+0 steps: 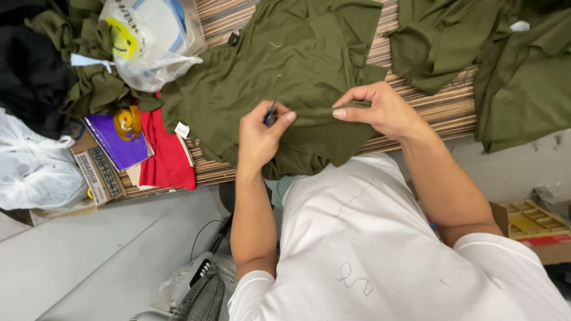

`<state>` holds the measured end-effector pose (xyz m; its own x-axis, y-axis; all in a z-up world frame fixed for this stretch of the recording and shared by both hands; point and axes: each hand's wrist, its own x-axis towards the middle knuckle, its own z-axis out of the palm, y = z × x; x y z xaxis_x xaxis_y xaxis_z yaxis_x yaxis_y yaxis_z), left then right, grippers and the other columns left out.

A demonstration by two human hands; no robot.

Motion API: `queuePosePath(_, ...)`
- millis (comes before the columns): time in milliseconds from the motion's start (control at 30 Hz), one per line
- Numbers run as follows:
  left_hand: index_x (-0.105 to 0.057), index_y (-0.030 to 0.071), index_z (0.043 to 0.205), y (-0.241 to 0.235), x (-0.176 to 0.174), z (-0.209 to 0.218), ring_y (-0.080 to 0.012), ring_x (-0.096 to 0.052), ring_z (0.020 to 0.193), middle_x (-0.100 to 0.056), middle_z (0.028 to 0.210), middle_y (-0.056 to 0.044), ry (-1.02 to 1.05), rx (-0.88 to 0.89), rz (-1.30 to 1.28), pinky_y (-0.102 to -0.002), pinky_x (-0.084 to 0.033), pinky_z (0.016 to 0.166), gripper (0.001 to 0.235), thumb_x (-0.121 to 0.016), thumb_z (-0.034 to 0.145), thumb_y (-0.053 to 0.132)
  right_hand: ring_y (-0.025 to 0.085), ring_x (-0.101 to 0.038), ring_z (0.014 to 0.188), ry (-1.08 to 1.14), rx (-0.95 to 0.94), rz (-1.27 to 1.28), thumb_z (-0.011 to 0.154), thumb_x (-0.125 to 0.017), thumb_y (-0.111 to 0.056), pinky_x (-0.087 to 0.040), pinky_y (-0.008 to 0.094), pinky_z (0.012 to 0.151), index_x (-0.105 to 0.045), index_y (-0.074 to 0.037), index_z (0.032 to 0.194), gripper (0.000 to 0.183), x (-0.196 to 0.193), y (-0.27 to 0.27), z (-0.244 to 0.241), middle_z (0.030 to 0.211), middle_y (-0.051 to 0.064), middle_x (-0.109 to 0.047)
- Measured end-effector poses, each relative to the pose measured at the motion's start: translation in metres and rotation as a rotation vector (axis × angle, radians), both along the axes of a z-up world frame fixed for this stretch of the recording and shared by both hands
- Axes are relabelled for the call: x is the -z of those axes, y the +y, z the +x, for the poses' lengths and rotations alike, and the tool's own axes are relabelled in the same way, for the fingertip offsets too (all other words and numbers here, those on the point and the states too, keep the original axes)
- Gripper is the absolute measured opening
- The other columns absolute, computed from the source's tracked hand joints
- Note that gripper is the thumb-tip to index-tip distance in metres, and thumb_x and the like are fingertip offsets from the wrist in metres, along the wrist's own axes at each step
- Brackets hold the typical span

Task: The person uses a small pair of scissors to cut threads and small fabric pieces from a green garment. The person holds the garment in their hands, snips at specific areas, and occasionally adjusts the fabric to reach different spots.

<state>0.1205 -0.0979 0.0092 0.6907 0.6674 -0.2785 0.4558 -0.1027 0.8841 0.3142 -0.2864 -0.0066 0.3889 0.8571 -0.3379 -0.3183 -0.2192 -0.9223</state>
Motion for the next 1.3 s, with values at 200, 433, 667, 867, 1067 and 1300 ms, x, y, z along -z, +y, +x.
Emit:
queuePosePath(200, -0.078, 0.006, 0.09, 0.003, 0.001, -0.027, -0.0032, -0.043, 0.057, -0.065, 0.073, -0.001, -0.114, -0.081, -0.132, -0.017, -0.041, 0.055, 0.016, -0.089, 0.079, 0.004, 0.011, -0.055, 0.077, -0.248, -0.109, 0.05, 0.088, -0.081, -0.006, -0.048, 0.027, 0.077, -0.08, -0.005, 0.102, 0.014, -0.007, -0.001, 0.011, 0.076, 0.005, -0.061)
queuePosePath(433, -0.063, 0.004, 0.12, -0.021, 0.004, -0.011, -0.0222, -0.06, 0.073, -0.058, 0.08, -0.011, -0.068, -0.209, 0.175, -0.04, -0.056, 0.077, 0.043, -0.039, 0.114, 0.039, 0.019, -0.065, 0.111, -0.127, -0.035, 0.121, 0.098, -0.076, -0.013, -0.049, 0.035, 0.1, -0.078, -0.004, 0.111, 0.017, 0.038, 0.004, 0.003, 0.116, 0.014, -0.074)
queuePosePath(667, -0.064, 0.01, 0.11, -0.074, -0.011, -0.002, -0.018, -0.065, 0.054, -0.064, 0.076, -0.005, -0.11, -0.139, 0.126, -0.033, -0.056, 0.059, 0.073, -0.036, 0.096, 0.076, 0.018, -0.075, 0.087, 0.323, 0.149, -0.011, 0.094, -0.076, -0.008, -0.065, 0.035, 0.076, -0.073, 0.004, 0.109, 0.02, 0.058, -0.003, -0.004, 0.096, 0.012, -0.076)
queuePosePath(867, -0.057, 0.008, 0.135, -0.097, -0.027, 0.015, -0.0335, -0.071, 0.079, -0.068, 0.099, -0.015, -0.079, 0.086, 0.257, -0.045, -0.058, 0.072, 0.041, -0.044, 0.112, 0.039, 0.024, -0.077, 0.088, 0.424, 0.22, 0.001, 0.094, -0.072, -0.009, -0.066, 0.04, 0.077, -0.073, 0.005, 0.11, 0.021, 0.043, -0.011, -0.005, 0.097, 0.02, -0.076)
queuePosePath(1067, -0.051, 0.011, 0.152, -0.108, -0.012, 0.009, -0.0313, -0.068, 0.087, -0.058, 0.095, -0.009, -0.138, 0.154, 0.325, -0.042, -0.058, 0.075, 0.043, -0.052, 0.113, 0.03, 0.026, -0.076, 0.097, 0.419, 0.218, 0.038, 0.096, -0.066, -0.008, -0.066, 0.042, 0.081, -0.071, 0.006, 0.117, 0.025, 0.047, -0.026, -0.011, 0.104, 0.023, -0.075)
queuePosePath(1300, -0.049, 0.013, 0.154, -0.113, 0.009, 0.007, -0.0251, -0.073, 0.097, -0.063, 0.099, -0.008, -0.215, 0.154, 0.366, -0.036, -0.061, 0.08, 0.05, -0.064, 0.108, 0.023, 0.027, -0.075, 0.102, 0.441, 0.216, 0.083, 0.094, -0.067, -0.004, -0.065, 0.043, 0.084, -0.069, 0.008, 0.118, 0.027, 0.042, -0.025, -0.018, 0.108, 0.025, -0.074)
